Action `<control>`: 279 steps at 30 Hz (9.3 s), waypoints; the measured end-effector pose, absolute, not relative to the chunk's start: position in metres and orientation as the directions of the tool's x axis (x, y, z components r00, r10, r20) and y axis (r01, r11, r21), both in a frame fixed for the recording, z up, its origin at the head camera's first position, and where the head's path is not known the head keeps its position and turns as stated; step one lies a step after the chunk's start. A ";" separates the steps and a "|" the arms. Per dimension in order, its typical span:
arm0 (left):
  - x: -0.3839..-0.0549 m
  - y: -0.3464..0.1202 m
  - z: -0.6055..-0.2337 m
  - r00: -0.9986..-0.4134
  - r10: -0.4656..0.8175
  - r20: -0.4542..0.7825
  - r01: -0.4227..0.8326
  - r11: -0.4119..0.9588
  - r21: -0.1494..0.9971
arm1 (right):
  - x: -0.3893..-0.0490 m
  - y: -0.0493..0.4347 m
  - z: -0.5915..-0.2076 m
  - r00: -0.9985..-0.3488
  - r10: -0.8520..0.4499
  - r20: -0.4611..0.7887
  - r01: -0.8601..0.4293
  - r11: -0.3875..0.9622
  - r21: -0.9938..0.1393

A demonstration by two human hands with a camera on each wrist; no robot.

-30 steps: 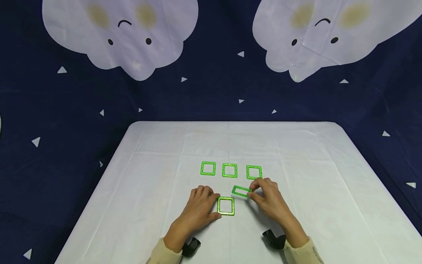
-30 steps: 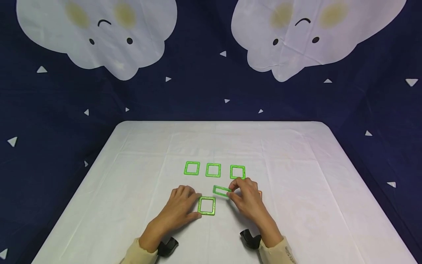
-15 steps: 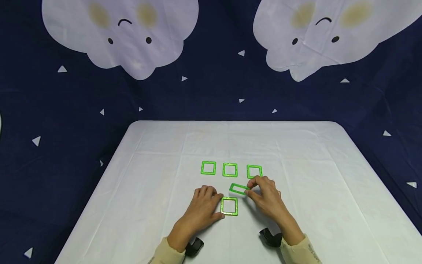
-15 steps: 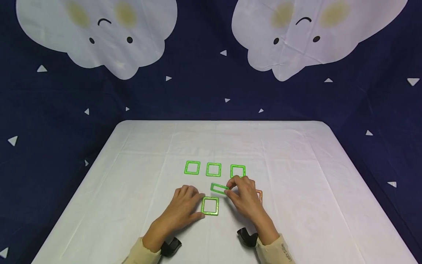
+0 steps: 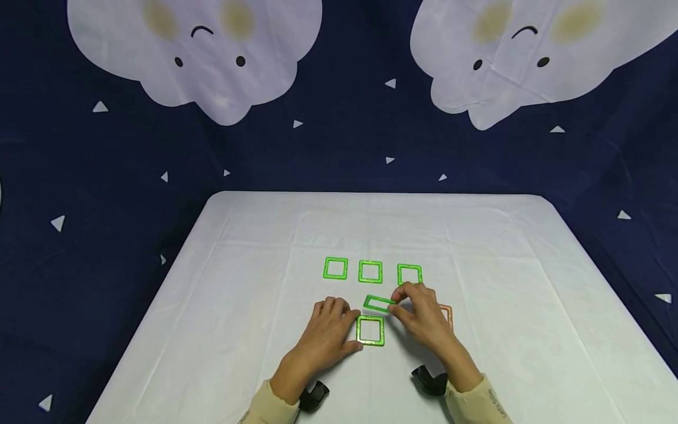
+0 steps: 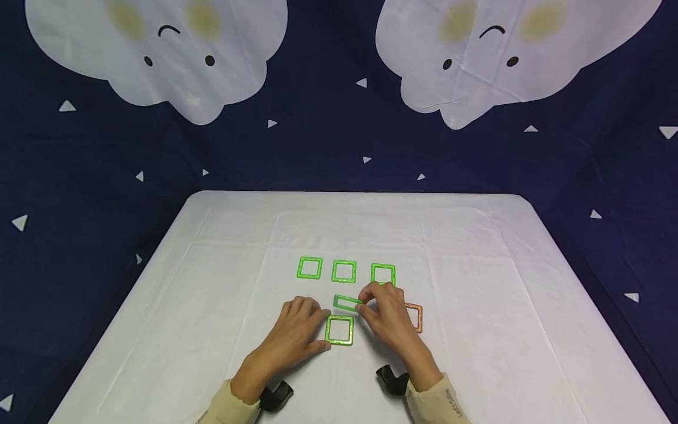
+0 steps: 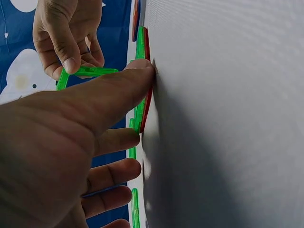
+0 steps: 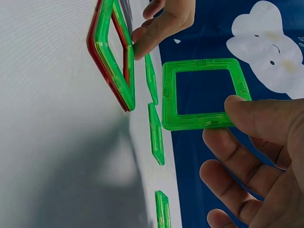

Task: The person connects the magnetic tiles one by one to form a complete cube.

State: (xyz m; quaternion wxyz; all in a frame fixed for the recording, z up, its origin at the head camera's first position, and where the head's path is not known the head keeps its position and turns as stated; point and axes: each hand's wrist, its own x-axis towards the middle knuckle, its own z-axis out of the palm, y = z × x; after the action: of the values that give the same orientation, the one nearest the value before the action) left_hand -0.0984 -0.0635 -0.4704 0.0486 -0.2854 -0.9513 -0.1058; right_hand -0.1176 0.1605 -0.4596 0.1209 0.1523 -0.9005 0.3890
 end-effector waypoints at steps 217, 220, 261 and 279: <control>-0.097 -0.067 -0.461 -0.712 0.376 0.593 0.583 0.788 0.200 | -0.198 0.228 -0.446 -0.970 -0.218 0.104 -0.239 0.807 -0.540; -0.097 -0.068 -0.461 -0.713 0.375 0.593 0.581 0.789 0.199 | -0.193 0.225 -0.445 -0.966 -0.205 0.155 -0.256 0.795 -0.550; -0.096 -0.065 -0.463 -0.730 0.363 0.579 0.564 0.799 0.209 | -0.117 0.176 -0.468 -0.713 -0.110 0.692 -0.511 0.758 -0.405; -0.098 -0.066 -0.464 -0.708 0.383 0.593 0.586 0.787 0.191 | -0.107 0.165 -0.474 -0.705 -0.186 0.684 -0.542 0.764 -0.351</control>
State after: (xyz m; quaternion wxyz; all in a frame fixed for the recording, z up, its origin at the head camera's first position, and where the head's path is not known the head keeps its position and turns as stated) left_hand -0.0979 -0.0658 -0.4637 0.2724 -0.2677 -0.9053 -0.1861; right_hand -0.1067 0.1650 -0.4743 0.3237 0.2064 -0.8815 0.2750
